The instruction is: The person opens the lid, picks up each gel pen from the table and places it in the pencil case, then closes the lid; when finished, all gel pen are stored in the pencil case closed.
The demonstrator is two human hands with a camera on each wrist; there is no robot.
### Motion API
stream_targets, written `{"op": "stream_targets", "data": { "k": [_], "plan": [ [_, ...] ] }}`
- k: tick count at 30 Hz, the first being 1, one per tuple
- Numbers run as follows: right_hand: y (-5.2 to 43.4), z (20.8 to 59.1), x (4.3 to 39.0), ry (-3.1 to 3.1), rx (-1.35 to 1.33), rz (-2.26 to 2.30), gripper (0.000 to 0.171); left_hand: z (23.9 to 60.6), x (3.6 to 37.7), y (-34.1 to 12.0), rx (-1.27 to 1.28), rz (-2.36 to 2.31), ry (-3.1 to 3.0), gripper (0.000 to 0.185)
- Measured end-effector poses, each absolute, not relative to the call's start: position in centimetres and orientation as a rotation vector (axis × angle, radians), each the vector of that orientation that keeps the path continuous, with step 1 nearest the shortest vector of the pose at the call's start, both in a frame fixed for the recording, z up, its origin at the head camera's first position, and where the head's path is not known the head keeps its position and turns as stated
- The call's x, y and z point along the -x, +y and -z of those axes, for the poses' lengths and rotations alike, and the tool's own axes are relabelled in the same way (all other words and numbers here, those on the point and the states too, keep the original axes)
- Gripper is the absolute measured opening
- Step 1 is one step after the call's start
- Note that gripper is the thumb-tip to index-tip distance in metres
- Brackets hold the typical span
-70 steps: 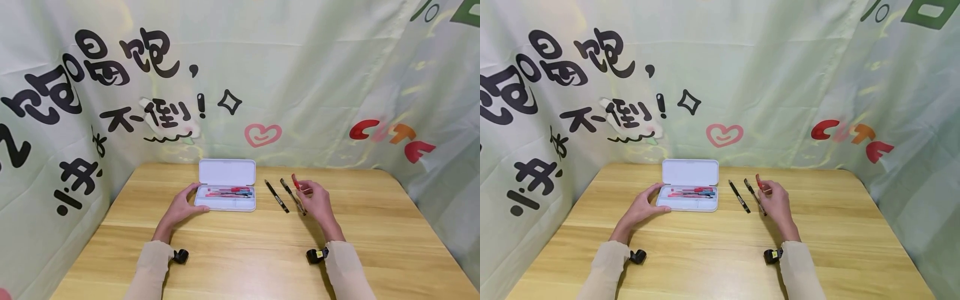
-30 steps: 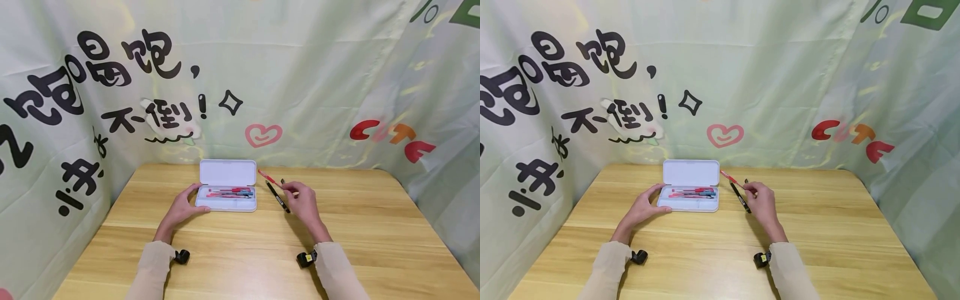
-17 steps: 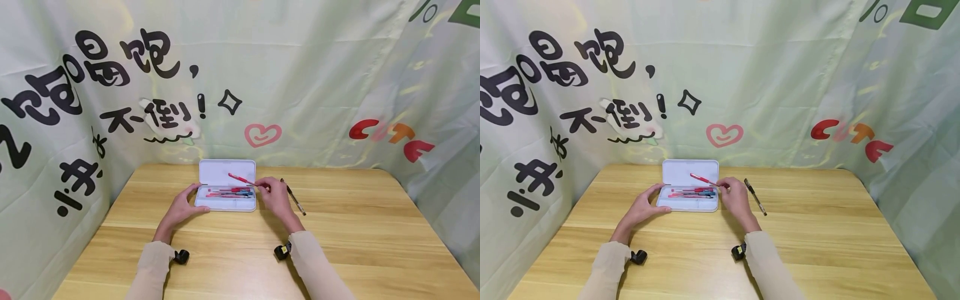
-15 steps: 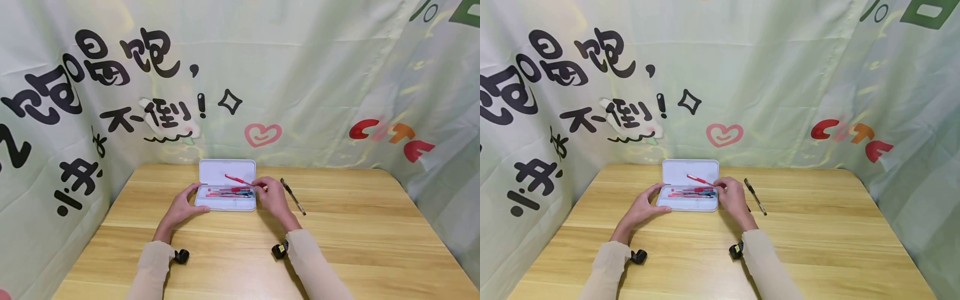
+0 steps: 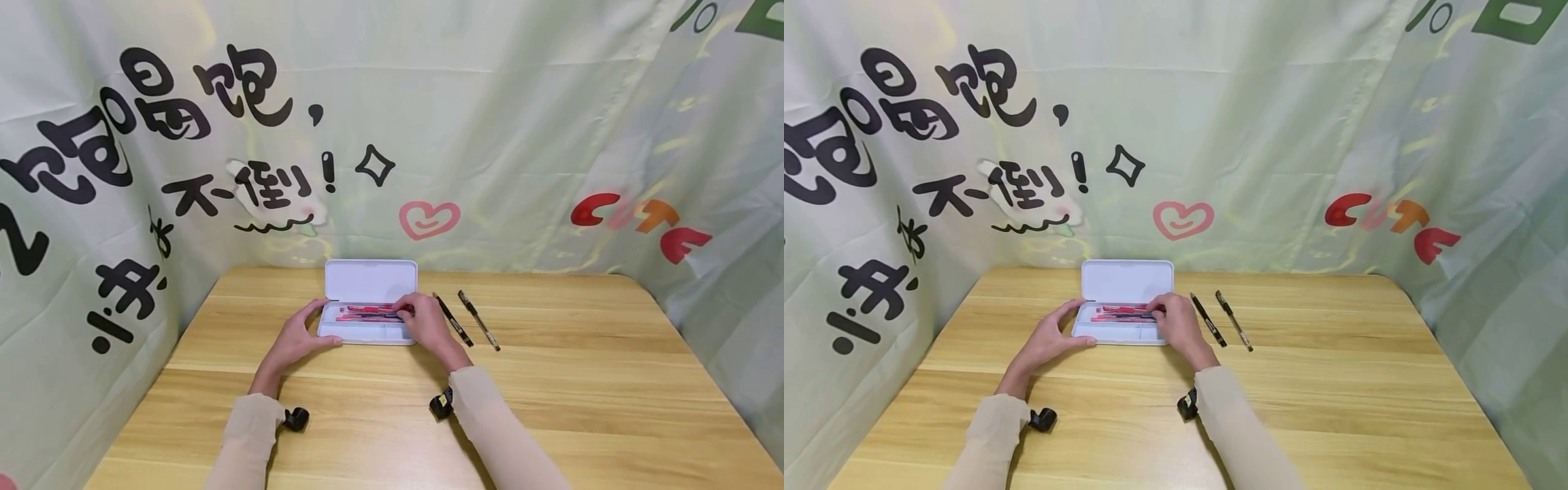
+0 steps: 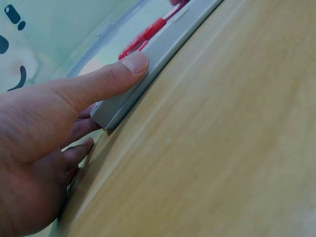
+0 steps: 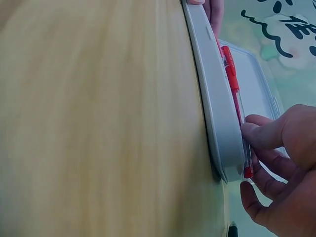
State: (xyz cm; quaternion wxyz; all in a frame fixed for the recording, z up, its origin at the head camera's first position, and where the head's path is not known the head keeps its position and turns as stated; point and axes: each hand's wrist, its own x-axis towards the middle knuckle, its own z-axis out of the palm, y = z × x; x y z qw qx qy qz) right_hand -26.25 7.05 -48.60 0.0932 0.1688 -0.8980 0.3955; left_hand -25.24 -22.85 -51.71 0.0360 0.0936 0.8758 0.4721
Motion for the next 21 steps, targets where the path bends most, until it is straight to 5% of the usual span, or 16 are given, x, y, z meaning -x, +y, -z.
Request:
{"op": "stream_targets", "data": {
  "k": [21],
  "plan": [
    [7.7,48.0,25.5,-2.658,-0.484,-1.215,0.017,51.7,25.3,-22.9,-0.288,-1.437,2.7,0.096]
  ]
}}
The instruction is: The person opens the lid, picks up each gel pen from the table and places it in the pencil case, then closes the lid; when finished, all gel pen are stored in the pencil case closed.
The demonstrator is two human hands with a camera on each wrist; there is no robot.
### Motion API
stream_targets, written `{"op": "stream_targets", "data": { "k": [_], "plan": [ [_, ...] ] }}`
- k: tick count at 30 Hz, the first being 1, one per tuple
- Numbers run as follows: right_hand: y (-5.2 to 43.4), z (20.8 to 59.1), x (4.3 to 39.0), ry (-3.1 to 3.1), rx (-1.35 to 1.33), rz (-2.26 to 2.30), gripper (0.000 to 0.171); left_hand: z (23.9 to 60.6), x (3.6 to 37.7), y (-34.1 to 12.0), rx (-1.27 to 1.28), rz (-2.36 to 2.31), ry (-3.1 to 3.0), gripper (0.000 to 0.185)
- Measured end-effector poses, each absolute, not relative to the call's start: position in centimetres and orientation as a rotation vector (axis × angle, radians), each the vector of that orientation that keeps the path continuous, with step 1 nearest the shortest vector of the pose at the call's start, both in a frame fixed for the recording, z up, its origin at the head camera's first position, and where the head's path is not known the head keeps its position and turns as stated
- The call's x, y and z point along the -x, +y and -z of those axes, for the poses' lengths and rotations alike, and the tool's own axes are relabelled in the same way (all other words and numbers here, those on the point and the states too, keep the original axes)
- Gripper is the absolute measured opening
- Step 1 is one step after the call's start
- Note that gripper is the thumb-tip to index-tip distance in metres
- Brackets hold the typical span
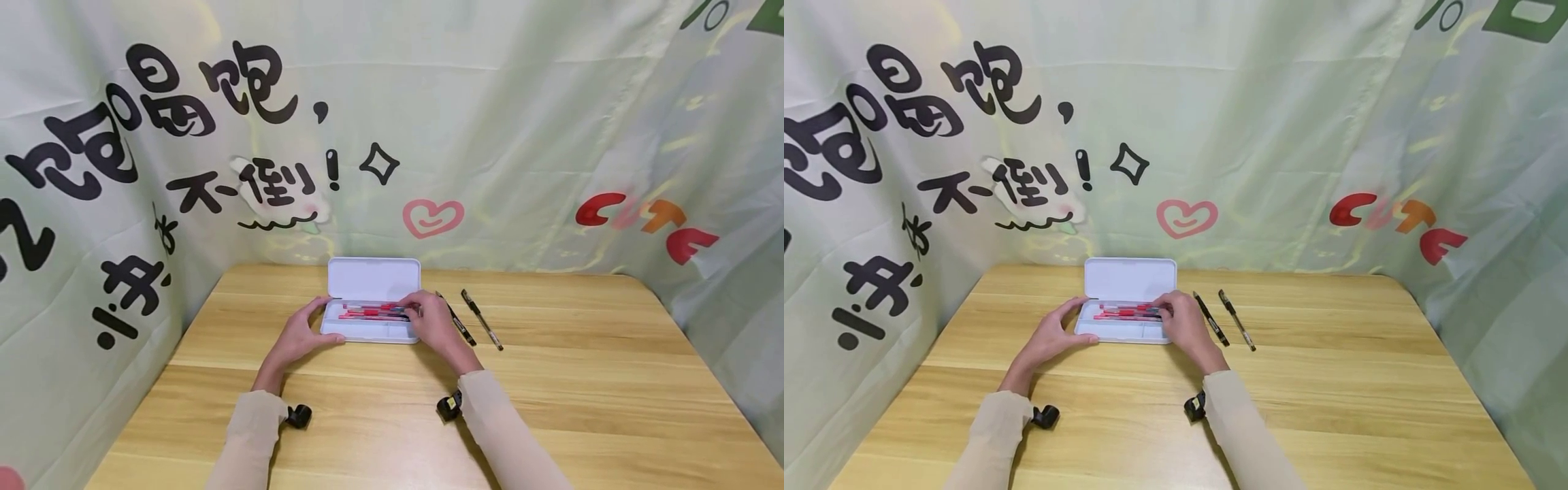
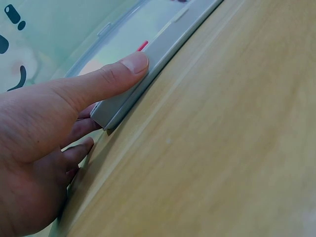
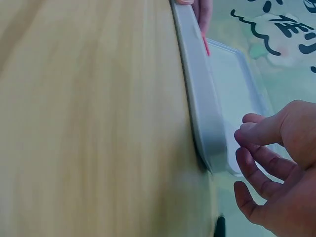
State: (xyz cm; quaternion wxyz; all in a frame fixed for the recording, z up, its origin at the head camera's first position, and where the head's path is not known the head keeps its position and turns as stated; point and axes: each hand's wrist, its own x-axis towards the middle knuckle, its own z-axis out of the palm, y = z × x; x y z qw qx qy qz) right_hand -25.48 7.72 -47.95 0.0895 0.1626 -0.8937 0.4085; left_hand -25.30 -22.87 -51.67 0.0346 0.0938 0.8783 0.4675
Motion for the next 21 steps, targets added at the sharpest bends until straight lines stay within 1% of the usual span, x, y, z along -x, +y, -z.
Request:
{"op": "stream_targets", "data": {
  "k": [7,12,21],
  "plan": [
    [10.4,46.8,24.2,-2.582,-0.434,-1.287,0.016,51.7,25.4,-22.8,-0.293,-1.451,2.691,0.096],
    [13.1,46.3,23.3,-2.539,-0.41,-1.262,0.021,51.7,25.5,-22.6,-0.291,-1.441,2.691,0.096],
    [17.4,46.5,22.1,-2.576,-0.259,-1.212,0.028,51.8,25.2,-22.8,-0.313,-1.474,2.683,0.095]
  ]
}}
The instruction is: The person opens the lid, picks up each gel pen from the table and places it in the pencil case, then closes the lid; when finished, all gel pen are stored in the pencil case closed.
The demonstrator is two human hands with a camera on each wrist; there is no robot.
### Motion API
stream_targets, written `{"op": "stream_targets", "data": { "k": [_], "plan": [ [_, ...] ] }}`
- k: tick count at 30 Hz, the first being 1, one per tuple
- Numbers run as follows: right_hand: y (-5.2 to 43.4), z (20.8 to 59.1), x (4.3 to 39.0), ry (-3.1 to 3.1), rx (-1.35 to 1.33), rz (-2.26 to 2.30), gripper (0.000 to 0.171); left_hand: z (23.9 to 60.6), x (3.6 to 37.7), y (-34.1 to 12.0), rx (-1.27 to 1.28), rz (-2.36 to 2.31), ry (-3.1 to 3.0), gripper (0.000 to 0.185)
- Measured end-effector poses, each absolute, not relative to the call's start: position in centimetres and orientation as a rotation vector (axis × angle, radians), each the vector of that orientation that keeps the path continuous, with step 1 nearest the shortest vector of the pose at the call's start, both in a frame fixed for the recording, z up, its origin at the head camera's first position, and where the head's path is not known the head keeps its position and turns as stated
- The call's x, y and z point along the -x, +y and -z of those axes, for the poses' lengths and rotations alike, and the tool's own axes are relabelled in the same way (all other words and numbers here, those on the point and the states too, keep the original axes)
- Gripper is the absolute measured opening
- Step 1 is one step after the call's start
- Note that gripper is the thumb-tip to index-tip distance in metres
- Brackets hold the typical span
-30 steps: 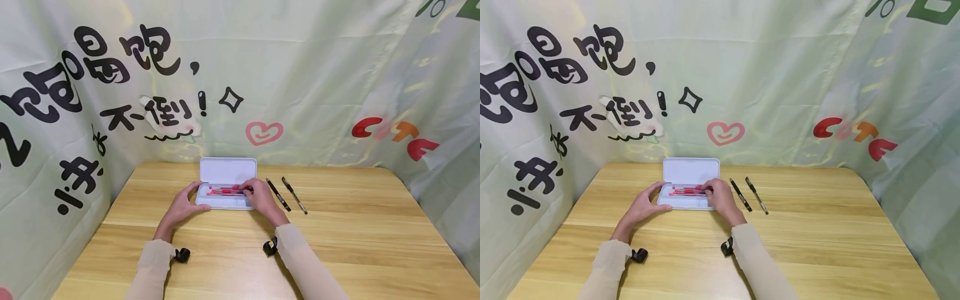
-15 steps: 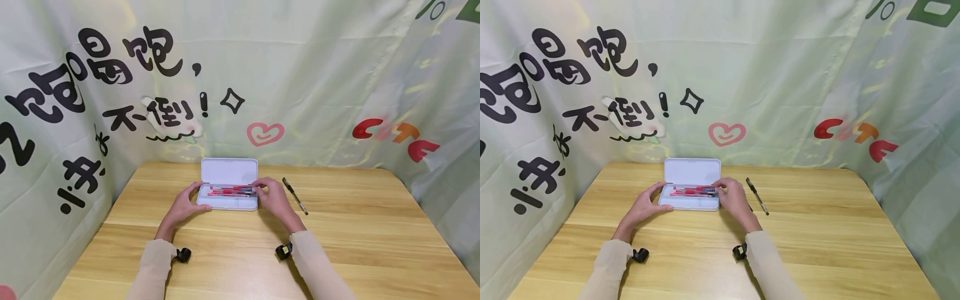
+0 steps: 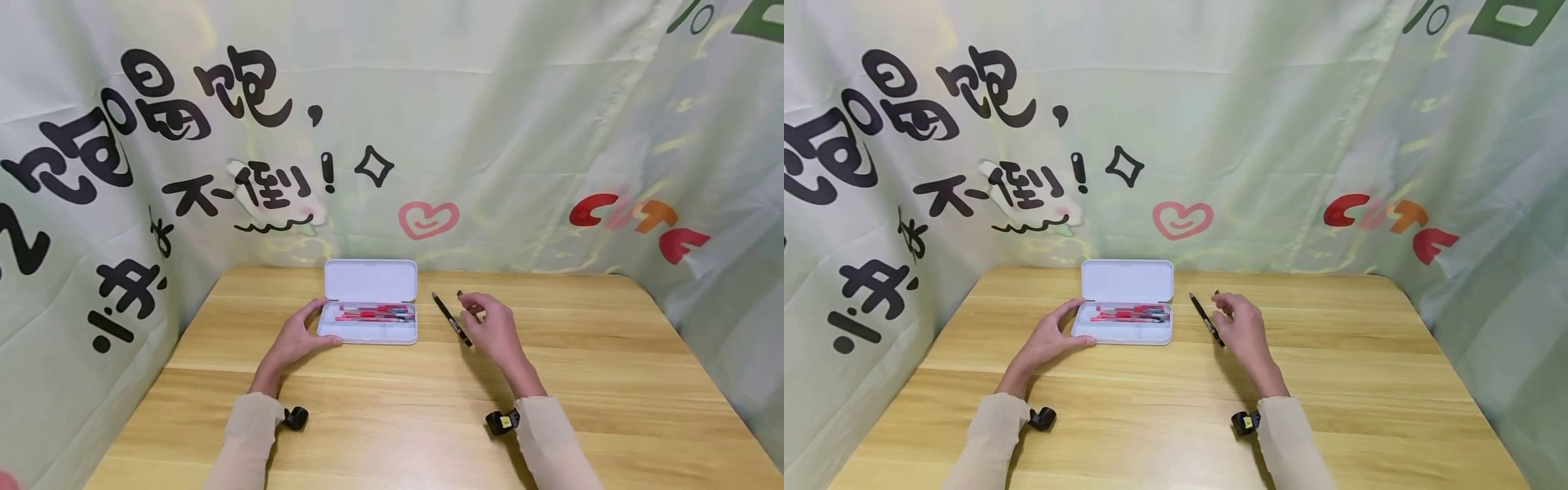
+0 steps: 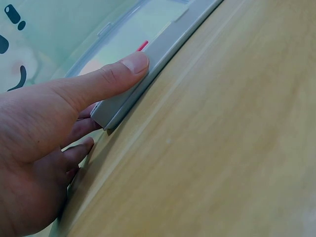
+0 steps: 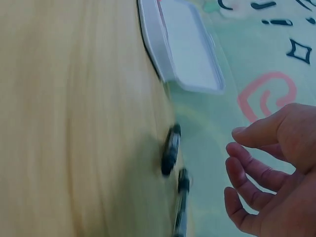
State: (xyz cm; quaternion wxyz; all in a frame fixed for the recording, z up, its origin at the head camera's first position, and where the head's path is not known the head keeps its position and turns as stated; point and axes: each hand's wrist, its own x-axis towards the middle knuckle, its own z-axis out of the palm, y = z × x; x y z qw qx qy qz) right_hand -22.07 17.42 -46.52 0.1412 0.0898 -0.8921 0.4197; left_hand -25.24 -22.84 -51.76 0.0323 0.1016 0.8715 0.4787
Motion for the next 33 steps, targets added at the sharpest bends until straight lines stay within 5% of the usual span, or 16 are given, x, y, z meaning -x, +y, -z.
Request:
{"op": "stream_targets", "data": {
  "k": [11,22,33],
  "plan": [
    [20.5,47.3,21.4,-2.832,-0.051,-1.167,0.039,52.0,25.0,-23.0,-0.317,-1.451,2.703,0.094],
    [21.8,48.3,21.5,-2.855,0.021,-1.093,0.008,51.9,25.3,-23.0,-0.322,-1.44,2.708,0.096],
    [21.2,48.1,21.6,-2.74,0.013,-1.146,0.008,51.9,25.3,-22.9,-0.362,-1.474,2.704,0.093]
  ]
}}
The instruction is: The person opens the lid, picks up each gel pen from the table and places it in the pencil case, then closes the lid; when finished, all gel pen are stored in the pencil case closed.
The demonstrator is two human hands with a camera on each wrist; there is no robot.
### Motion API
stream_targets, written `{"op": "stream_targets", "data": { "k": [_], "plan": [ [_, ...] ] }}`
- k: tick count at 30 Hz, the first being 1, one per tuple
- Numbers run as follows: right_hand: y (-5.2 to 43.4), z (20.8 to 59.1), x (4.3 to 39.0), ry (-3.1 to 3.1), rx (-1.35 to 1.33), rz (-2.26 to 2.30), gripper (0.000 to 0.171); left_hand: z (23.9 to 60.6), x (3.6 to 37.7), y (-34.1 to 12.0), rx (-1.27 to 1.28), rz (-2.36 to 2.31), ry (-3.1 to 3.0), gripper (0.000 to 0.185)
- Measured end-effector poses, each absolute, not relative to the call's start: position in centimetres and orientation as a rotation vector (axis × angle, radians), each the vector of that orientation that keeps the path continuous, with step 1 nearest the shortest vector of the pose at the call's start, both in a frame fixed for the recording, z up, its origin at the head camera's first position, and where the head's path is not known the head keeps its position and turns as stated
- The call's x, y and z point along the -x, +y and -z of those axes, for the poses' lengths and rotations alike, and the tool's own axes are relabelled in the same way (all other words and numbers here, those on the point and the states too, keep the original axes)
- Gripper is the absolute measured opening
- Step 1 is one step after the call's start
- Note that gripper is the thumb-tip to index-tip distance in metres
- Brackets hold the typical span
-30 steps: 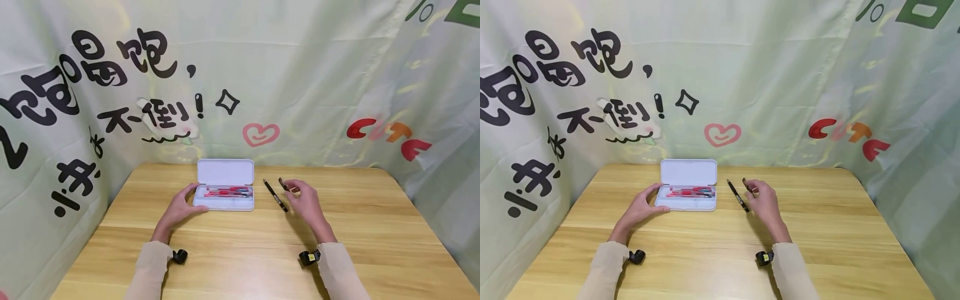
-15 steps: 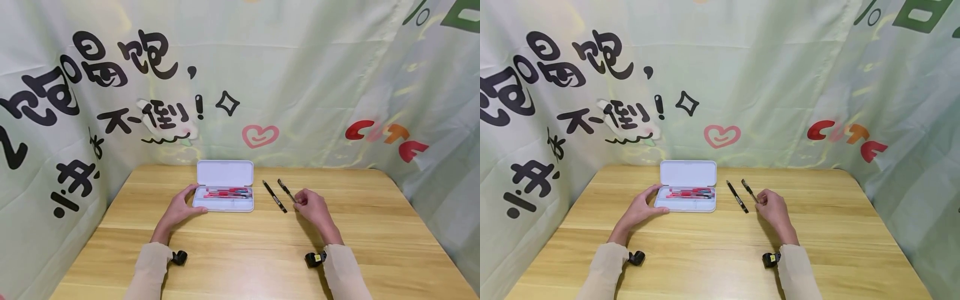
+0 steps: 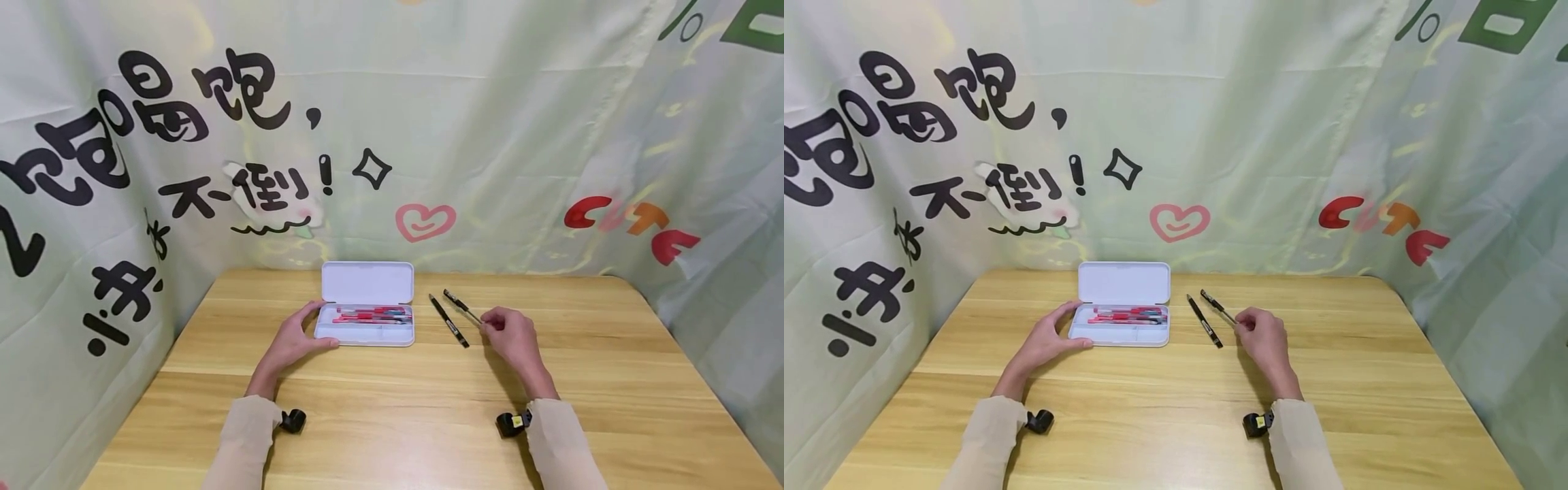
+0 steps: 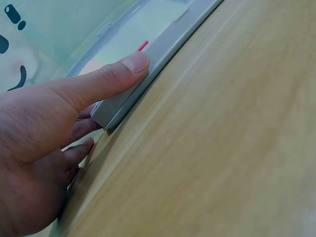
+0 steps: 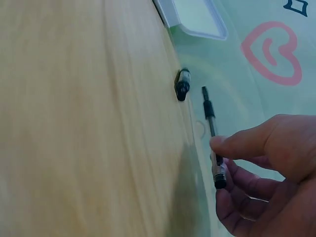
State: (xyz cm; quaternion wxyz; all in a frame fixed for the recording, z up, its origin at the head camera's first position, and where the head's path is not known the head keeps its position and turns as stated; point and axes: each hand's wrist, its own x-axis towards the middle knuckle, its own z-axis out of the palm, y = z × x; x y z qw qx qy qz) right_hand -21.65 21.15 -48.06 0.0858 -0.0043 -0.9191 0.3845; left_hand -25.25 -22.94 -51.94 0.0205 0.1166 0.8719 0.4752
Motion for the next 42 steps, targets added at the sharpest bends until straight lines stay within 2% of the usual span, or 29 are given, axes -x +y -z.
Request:
{"op": "stream_targets", "data": {
  "k": [12,29,42],
  "plan": [
    [17.8,48.0,22.2,-2.613,-0.176,-1.203,0.011,52.1,25.3,-23.0,-0.328,-1.474,2.688,0.094],
    [10.2,48.1,26.1,-2.574,-0.367,-1.252,0.011,52.1,25.2,-22.9,-0.329,-1.455,2.702,0.093],
    [6.9,48.8,27.1,-2.636,-0.464,-1.187,0.01,52.0,25.2,-22.9,-0.334,-1.466,2.698,0.094]
  ]
}}
